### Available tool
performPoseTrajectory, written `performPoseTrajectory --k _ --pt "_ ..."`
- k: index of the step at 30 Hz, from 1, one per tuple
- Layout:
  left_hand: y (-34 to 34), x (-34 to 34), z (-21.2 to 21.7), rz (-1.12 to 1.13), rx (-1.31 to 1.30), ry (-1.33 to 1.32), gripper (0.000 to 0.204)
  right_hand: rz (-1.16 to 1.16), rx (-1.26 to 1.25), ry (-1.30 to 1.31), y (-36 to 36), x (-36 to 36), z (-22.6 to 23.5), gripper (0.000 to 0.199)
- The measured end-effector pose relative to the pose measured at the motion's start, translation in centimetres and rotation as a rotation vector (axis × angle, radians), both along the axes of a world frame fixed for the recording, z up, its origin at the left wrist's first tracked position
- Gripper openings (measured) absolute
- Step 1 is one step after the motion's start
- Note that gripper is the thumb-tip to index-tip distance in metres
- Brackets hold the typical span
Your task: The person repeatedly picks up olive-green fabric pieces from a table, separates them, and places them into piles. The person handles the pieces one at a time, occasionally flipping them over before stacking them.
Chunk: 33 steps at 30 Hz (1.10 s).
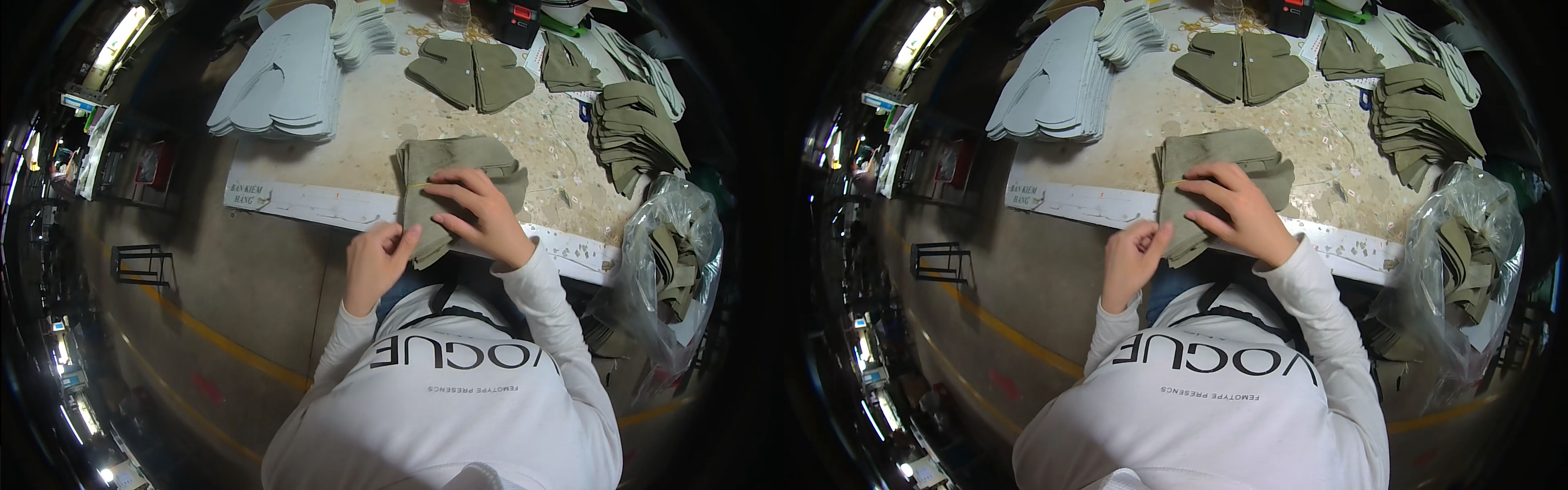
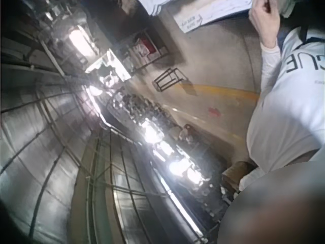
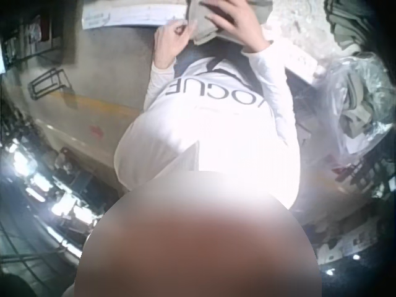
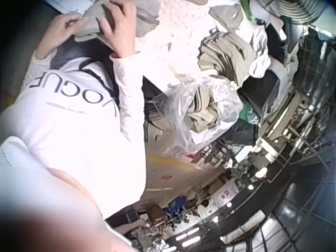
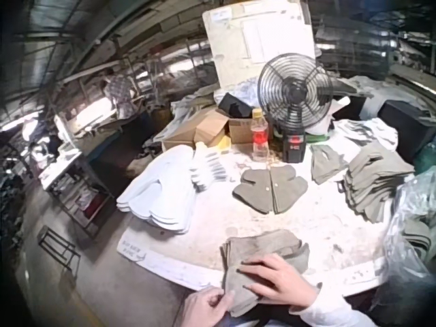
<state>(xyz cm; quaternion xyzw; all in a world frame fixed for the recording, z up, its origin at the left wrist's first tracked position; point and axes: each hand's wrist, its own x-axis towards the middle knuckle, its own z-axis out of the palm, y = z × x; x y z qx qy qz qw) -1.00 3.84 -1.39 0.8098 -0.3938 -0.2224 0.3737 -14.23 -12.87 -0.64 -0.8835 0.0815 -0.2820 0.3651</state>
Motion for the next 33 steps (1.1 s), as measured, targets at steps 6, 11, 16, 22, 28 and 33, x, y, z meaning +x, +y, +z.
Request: performPoseTrajectory --k 6,11,16,22,28,33 --pt "-4.1 2.7 -0.8 -0.187 -0.221 -0.254 0.044 -0.14 0.028 -0.094 1.8 -1.9 -0.7 0.035" --pt "-5.6 -0.3 -1.5 -0.317 -0.5 0.62 0.055 -0.305 -0.005 -0.165 1.7 -2.6 0.6 0.029" --pt "-6.5 -2.8 -1.9 -0.146 -0.574 0.706 0.071 -0.368 -0.324 -0.269 2.2 -1.7 1.2 0.018" --pt "-6.2 -2.0 -0.8 -0.286 -0.398 0.122 0.088 -0.057 0.028 -0.013 0.7 -2.4 3.6 0.014" --pt "-6.5 -3.6 0.8 -0.331 -0.442 -0.241 0.092 -0.094 0.086 -0.184 0.2 -0.7 5.3 0.011" --pt "-4.6 -3.7 2.0 -0.297 -0.413 -0.097 0.061 -0.36 0.745 -0.144 -6.1 1.9 4.4 0.019"
